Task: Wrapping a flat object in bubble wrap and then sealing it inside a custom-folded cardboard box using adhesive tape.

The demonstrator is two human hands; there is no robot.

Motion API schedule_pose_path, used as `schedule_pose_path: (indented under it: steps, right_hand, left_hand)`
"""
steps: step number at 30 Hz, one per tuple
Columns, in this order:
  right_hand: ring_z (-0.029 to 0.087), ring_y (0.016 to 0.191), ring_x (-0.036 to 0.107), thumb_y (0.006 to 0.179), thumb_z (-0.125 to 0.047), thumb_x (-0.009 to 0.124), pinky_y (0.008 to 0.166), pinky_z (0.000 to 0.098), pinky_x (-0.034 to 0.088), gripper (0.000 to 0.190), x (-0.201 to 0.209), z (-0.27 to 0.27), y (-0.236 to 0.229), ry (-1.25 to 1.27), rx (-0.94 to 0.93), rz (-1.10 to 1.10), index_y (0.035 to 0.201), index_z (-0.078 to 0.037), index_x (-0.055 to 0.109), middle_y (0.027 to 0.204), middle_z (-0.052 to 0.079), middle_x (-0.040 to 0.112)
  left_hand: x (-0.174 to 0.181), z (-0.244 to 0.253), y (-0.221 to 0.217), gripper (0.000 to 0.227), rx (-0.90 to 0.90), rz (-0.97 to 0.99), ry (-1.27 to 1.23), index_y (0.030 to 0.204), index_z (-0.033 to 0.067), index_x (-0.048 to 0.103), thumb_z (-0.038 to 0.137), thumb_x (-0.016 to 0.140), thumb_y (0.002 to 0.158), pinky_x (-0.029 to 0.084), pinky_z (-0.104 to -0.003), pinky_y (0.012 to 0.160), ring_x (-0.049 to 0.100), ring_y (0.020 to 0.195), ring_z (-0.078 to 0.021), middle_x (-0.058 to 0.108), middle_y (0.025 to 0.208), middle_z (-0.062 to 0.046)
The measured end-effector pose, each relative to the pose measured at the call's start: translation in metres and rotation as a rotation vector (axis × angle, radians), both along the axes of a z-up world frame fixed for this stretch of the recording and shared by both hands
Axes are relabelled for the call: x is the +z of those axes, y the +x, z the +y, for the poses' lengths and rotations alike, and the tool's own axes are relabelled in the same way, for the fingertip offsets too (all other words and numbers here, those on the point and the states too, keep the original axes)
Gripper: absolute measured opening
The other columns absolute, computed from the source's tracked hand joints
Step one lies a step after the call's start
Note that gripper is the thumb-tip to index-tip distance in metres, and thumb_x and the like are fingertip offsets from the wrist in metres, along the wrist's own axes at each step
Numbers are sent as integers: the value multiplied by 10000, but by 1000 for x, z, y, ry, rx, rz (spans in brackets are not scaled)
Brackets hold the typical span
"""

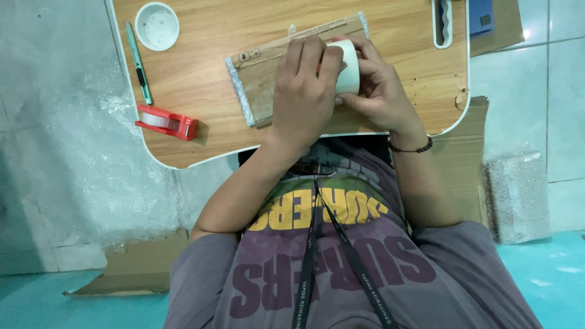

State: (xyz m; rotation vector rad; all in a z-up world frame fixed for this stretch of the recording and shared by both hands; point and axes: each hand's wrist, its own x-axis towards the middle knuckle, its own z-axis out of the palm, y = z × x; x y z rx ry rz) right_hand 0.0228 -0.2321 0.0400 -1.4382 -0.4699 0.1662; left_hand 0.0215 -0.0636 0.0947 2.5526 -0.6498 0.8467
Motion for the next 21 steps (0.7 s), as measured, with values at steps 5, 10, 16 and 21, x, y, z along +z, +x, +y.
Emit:
schedule_pose_path:
  steps: [5,10,16,21]
  right_hand:
    - [274,1407,497,862,-22,783,1151,325,513,442,-7,-1,0,-4,-20,12,1266,69,628,1580,124,375]
    - [275,1465,451,843,98,746,1178,318,452,299,0,1,-2,-9,-15,-24,1114,17,652,1577,104,385]
    - [282,1428,479,865,44,754,1129,321,468,240,0,0,0,-34,-13,-72,1083,-6,668,1562,101,389]
    - [313,1512,418,823,60,725,1243,384,396,221,0,0,0,-30,-16,-61,1015,-21,652,1563,92,387]
  left_hand:
    - [7,4,3,344,-66,208,-86,1249,31,572,155,710,959,492,-414,897,547,1000,-287,555,1106,-120]
    - [5,2,8,307,-98,185,-39,1151,54,686,219,769,905,452,-393,824,492,955,-265,526,1050,-88]
    - [5,1,5,185,-120,170,-132,1042,81,744,167,791,886,462,-394,839,491,904,-247,541,981,-59]
    - [7,2,7,212,-112,228,-164,1051,68,712,125,795,864,456,-378,795,478,913,-245,500,980,-67]
